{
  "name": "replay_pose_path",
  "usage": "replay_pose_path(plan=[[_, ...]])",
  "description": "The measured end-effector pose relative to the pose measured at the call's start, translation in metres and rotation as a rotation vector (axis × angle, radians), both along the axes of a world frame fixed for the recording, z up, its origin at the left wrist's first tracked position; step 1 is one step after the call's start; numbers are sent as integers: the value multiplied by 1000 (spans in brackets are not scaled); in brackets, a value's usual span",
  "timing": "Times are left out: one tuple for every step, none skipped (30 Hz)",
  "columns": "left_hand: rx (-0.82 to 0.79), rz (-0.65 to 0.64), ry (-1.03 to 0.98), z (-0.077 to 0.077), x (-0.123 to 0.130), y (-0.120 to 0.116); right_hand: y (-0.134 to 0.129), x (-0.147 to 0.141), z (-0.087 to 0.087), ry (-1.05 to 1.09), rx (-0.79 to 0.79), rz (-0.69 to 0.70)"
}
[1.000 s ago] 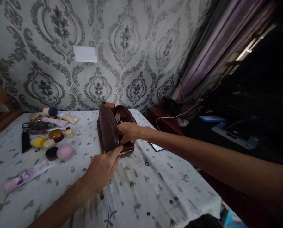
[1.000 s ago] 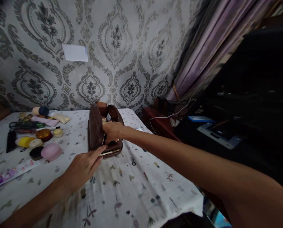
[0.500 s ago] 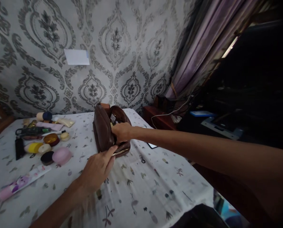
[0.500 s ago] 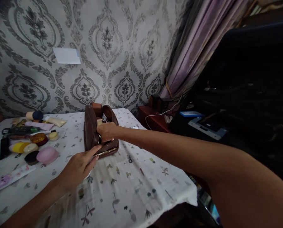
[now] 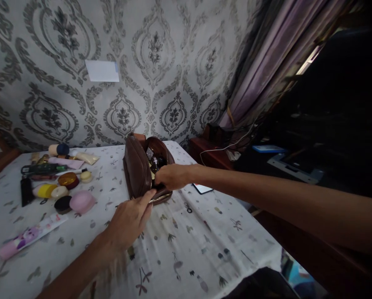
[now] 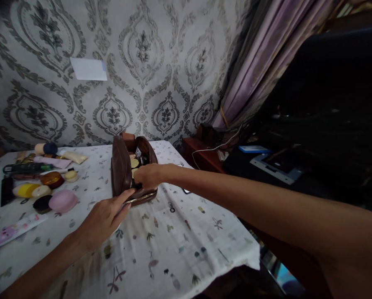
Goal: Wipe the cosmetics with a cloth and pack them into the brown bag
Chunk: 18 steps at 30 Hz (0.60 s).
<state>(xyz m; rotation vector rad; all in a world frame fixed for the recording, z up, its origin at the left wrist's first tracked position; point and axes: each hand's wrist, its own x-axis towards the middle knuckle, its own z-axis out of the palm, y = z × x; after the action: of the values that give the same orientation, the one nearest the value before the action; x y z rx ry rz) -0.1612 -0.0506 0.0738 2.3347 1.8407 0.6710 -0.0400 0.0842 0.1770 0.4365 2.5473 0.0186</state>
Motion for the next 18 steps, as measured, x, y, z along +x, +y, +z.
replay_pose_path(plan=[[-2,0,2,-1,0,0,-2,1,-1,-18,12,29],[-5,-1,4,-1,1,0,-4,0,-2,-42,21,56],[-8,-1,5,-1,1,0,-6,0,-2,-67,26,79],[-9,-1,6,-1,1,-1,-8,-1,-2,-85,26,93],[-10,-3,7,-1,1,-1,-10,-2,-1,-100,26,91],[-10,-4,7,0,1,-1,-12,-2,0,-110,32,77],[-10,-8,7,0,1,-1,-14,-2,1,-120,45,56],[-8,-11,7,0,1,-2,-15,-2,2,-125,59,36],[0,-16,6,0,0,-1,-16,-2,2,-122,68,19],[12,-21,3,-1,0,-1,-16,-1,2,-104,70,4],[27,-24,-1,-2,-1,-1,-15,0,1,-73,62,-10],[47,-26,-6,-3,-1,0,-13,0,0,-31,49,-27],[66,-27,-13,-5,-2,1,-11,0,-2,11,43,-51],[85,-28,-22,-7,-2,2,-9,-1,-3,48,48,-77],[101,-32,-34,-8,-2,2,-6,-2,-5,71,58,-105],[114,-39,-47,-9,-3,3,-4,-4,-7,78,67,-128],[125,-50,-62,-10,-3,3,-3,-6,-8,79,66,-145],[130,-59,-76,-10,-3,3,-1,-9,-10,75,59,-155]])
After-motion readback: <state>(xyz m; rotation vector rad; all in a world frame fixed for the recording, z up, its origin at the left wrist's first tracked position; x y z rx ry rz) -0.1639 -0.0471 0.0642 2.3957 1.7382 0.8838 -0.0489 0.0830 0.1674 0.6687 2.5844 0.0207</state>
